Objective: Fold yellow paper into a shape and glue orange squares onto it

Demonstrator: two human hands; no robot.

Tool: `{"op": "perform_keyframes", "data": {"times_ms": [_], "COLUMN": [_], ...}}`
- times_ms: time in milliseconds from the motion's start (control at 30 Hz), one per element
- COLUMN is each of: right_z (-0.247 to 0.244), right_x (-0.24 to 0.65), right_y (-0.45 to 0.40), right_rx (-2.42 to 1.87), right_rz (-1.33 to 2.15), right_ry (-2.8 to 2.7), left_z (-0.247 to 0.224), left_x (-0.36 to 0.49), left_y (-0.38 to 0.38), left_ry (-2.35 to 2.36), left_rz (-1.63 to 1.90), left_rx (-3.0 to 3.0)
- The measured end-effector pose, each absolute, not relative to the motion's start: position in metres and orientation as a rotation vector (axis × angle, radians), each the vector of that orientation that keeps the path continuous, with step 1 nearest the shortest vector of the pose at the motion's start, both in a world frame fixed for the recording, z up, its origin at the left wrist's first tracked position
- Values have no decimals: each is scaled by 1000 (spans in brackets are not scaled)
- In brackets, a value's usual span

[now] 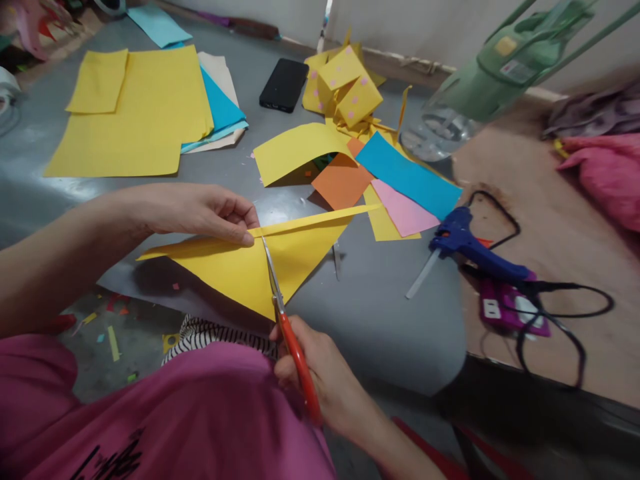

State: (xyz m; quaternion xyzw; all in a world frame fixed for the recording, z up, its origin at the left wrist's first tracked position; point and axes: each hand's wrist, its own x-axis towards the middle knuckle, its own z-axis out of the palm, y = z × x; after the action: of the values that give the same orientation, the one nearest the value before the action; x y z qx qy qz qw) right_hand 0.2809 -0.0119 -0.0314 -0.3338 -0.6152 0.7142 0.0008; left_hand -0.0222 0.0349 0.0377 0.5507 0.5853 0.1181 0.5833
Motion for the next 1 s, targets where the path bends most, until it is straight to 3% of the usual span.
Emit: {"op": "perform_keyframes", "data": {"times_ms": [1000], "right_z": [-31], "right_x": [278], "right_y": [-8], "right_rx": [-1202], "right_rz": [2432], "right_ry": [-1623], "left_z": [36], "left_x": [-26], "left_y": [38], "left_ry": [1324], "left_rz": [318], "left_rx": [1166]}}
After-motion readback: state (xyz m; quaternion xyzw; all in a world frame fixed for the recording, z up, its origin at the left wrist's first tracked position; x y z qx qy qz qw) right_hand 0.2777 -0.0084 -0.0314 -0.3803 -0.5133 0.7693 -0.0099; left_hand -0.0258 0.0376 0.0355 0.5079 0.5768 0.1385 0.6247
